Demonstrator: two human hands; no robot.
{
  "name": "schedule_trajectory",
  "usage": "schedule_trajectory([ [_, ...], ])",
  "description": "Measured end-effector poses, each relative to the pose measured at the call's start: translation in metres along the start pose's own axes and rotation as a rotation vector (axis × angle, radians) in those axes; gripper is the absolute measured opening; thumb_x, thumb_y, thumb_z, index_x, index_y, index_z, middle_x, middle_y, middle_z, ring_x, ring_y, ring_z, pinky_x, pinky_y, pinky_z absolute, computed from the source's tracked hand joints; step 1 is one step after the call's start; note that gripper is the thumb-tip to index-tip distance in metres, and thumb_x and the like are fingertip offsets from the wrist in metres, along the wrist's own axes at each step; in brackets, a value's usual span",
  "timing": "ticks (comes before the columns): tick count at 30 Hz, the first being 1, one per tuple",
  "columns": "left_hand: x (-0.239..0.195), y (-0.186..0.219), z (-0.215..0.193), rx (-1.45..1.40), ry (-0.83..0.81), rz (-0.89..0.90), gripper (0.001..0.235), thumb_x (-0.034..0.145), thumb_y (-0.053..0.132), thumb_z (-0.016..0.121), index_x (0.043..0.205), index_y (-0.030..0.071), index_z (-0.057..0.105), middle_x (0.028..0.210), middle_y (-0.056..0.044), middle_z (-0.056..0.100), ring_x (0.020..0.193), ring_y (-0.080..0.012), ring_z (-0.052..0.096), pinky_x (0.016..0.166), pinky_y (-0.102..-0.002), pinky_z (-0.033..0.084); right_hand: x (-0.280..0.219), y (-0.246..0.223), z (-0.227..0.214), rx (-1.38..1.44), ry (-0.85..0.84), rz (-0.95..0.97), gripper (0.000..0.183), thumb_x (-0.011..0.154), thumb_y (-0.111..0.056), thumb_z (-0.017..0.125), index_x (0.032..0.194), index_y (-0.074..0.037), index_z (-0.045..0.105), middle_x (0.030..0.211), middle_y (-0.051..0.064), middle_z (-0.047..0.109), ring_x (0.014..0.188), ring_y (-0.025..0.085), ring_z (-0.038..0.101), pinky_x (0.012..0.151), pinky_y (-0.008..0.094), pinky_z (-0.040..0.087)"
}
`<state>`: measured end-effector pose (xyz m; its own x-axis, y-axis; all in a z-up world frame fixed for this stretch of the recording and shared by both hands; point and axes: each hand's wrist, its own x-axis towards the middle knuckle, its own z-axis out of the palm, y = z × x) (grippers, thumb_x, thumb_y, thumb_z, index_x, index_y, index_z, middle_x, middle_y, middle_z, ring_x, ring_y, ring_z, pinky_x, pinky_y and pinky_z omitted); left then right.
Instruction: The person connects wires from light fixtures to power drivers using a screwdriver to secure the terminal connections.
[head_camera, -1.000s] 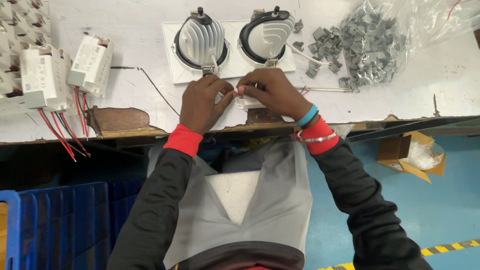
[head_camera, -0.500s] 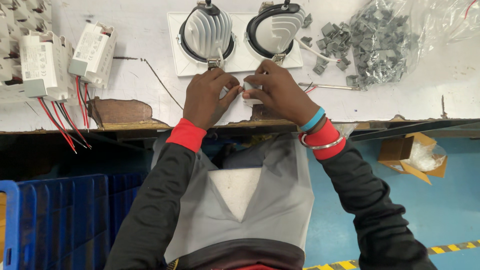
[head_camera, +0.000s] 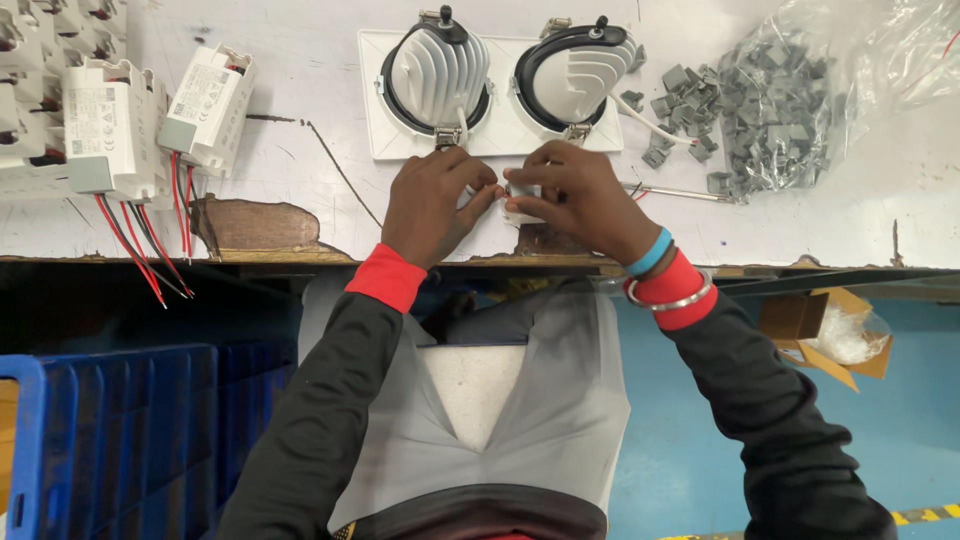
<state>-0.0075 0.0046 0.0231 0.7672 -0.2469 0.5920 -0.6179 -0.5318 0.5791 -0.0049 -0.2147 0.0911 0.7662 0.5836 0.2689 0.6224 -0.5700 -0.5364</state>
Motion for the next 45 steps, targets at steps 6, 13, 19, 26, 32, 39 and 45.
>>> schedule_trajectory([
  [6, 0.000, 0.001, 0.000, 0.000, -0.011, -0.006, 0.015, 0.090, 0.025, 0.078, 0.091, 0.012, 0.071, 0.089, 0.000, 0.066, 0.089, -0.0230, 0.065, 0.079, -0.040, 0.046, -0.013, -0.018, -0.003, -0.140, -0.110, 0.002, 0.036, 0.102, -0.014, 0.066, 0.136, -0.003, 0.063, 0.127, 0.016, 0.057, 0.095, 0.028, 0.064, 0.083, 0.039, 0.053],
  [13, -0.003, 0.000, 0.001, 0.025, -0.023, 0.009, 0.012, 0.098, 0.024, 0.073, 0.097, 0.013, 0.072, 0.094, -0.001, 0.067, 0.091, -0.0232, 0.066, 0.081, -0.040, 0.045, -0.027, -0.033, 0.019, -0.657, 0.016, -0.164, 0.068, 0.091, -0.037, 0.071, 0.140, 0.006, 0.053, 0.138, 0.018, 0.053, 0.119, 0.036, 0.059, 0.098, 0.051, 0.038],
  [19, 0.001, 0.006, -0.004, 0.025, -0.025, 0.112, 0.030, 0.095, 0.041, 0.071, 0.102, 0.011, 0.073, 0.094, -0.001, 0.067, 0.090, -0.0232, 0.065, 0.080, -0.040, 0.043, -0.038, -0.010, 0.028, -0.247, 0.249, -0.142, 0.066, 0.091, -0.022, 0.080, 0.147, -0.001, 0.053, 0.132, 0.006, 0.065, 0.121, 0.028, 0.060, 0.107, 0.043, 0.041],
  [26, 0.007, 0.006, -0.013, -0.165, -0.198, -0.058, 0.036, 0.082, 0.034, 0.083, 0.106, 0.010, 0.070, 0.093, -0.002, 0.068, 0.083, -0.0227, 0.064, 0.079, -0.038, 0.045, -0.029, -0.015, 0.041, -0.264, 0.450, -0.116, 0.066, 0.079, -0.028, 0.086, 0.136, -0.006, 0.060, 0.121, 0.014, 0.066, 0.117, 0.033, 0.058, 0.101, 0.044, 0.039],
  [32, 0.005, 0.014, -0.013, -0.139, -0.122, 0.046, 0.040, 0.077, 0.028, 0.086, 0.109, 0.010, 0.072, 0.092, -0.003, 0.070, 0.087, -0.0264, 0.064, 0.083, -0.040, 0.046, -0.028, -0.008, 0.043, -0.206, 0.403, -0.069, 0.052, 0.085, -0.027, 0.084, 0.131, -0.007, 0.069, 0.115, 0.008, 0.068, 0.108, 0.026, 0.061, 0.097, 0.042, 0.040],
  [39, -0.003, 0.021, 0.009, -0.065, -0.020, -0.087, 0.036, 0.074, 0.028, 0.087, 0.101, 0.009, 0.073, 0.087, -0.004, 0.067, 0.090, -0.0297, 0.060, 0.083, -0.042, 0.047, -0.028, -0.001, 0.048, -0.197, 0.423, -0.065, 0.044, 0.084, -0.023, 0.083, 0.123, -0.006, 0.072, 0.109, 0.005, 0.069, 0.102, 0.024, 0.063, 0.092, 0.041, 0.041],
  [45, -0.003, 0.019, 0.025, 0.047, 0.030, -0.099, 0.022, 0.076, 0.008, 0.080, 0.098, 0.011, 0.078, 0.086, -0.003, 0.068, 0.087, -0.0283, 0.059, 0.079, -0.042, 0.042, -0.031, -0.002, 0.052, -0.174, 0.496, -0.023, 0.038, 0.081, -0.021, 0.084, 0.115, -0.007, 0.074, 0.104, 0.004, 0.070, 0.098, 0.023, 0.064, 0.091, 0.040, 0.041],
])
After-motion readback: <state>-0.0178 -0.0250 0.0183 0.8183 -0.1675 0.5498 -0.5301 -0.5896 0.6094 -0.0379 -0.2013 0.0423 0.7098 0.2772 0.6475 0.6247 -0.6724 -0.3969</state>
